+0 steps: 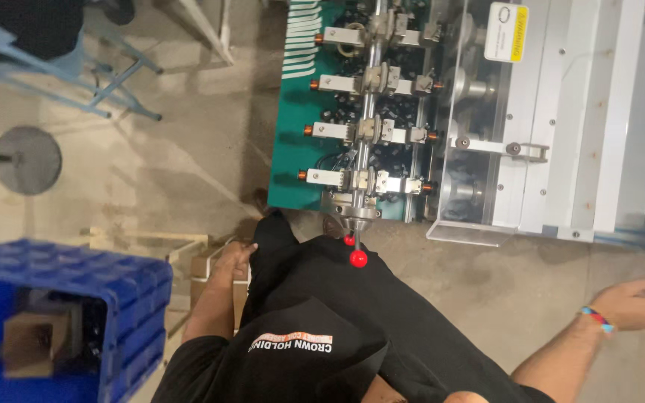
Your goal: The person loads small black spool components onto the spindles of an industrial winding machine, pulls a red-handled lever to run the machine, and trims excess material with scissors. They then move to a second machine, thread a thin wire through it, and return to load more components.
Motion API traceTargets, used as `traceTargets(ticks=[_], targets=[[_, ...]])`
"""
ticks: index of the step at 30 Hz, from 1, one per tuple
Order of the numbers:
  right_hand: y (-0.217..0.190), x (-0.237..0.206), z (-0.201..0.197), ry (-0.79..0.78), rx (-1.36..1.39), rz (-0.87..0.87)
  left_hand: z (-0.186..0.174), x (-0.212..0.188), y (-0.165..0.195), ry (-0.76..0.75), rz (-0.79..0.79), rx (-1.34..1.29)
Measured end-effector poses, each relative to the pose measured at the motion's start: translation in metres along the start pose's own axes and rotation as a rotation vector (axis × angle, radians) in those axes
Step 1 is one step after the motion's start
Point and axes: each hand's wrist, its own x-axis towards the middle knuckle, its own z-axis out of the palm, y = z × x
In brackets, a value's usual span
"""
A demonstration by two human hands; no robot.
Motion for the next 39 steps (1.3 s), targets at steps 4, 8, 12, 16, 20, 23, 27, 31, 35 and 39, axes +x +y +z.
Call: traceTargets(ticks=[4, 8, 12, 16, 20, 23, 27, 31, 35, 39], targets=[[-0.048, -0.185, -0.054, -0.698, -0.095, 0.113, -0.054, 0.059, 0.065, -0.002, 0.045, 0.293], [-0.158, -0.348, -0.083, -1.843, -0.14, 0.684, -0.111, 0.111, 0.118, -0.013, 0.365, 0.31], [-0.293, -0.441, -0.095, -1.943, 0.17, 0.675, -0.2, 0.148, 0.147, -0.04, 0.637, 0.365], [-0.411, -0.457, -0.091, -1.748, 0.189, 0.717, -0.297, 0.177, 0.144, -0.095, 0.729, 0.54], [-0.486, -0.453, -0.095, -1.298, 0.607, 0.728, -0.345, 0.194, 0.158, -0.085, 1.063, 0.64], [-0.516, -0.468, -0.107, -1.283, 0.52, 0.799, -0.323, 0.181, 0.195, -0.204, 1.14, 0.648], [-0.539, -0.5, -0.128, -1.303, 0.265, 0.503, -0.237, 0.115, 0.244, -0.508, 1.461, 0.502], [-0.557, -0.518, -0.133, -1.281, 0.28, 0.513, -0.144, 0.038, 0.268, -0.602, 1.64, 0.602], [-0.562, -0.522, -0.124, -1.033, 0.473, 0.692, -0.08, -0.007, 0.288, -0.564, 1.541, 0.69], [-0.553, -0.523, -0.12, -0.919, 0.422, 0.719, -0.091, -0.011, 0.297, -0.912, 1.495, 0.572]])
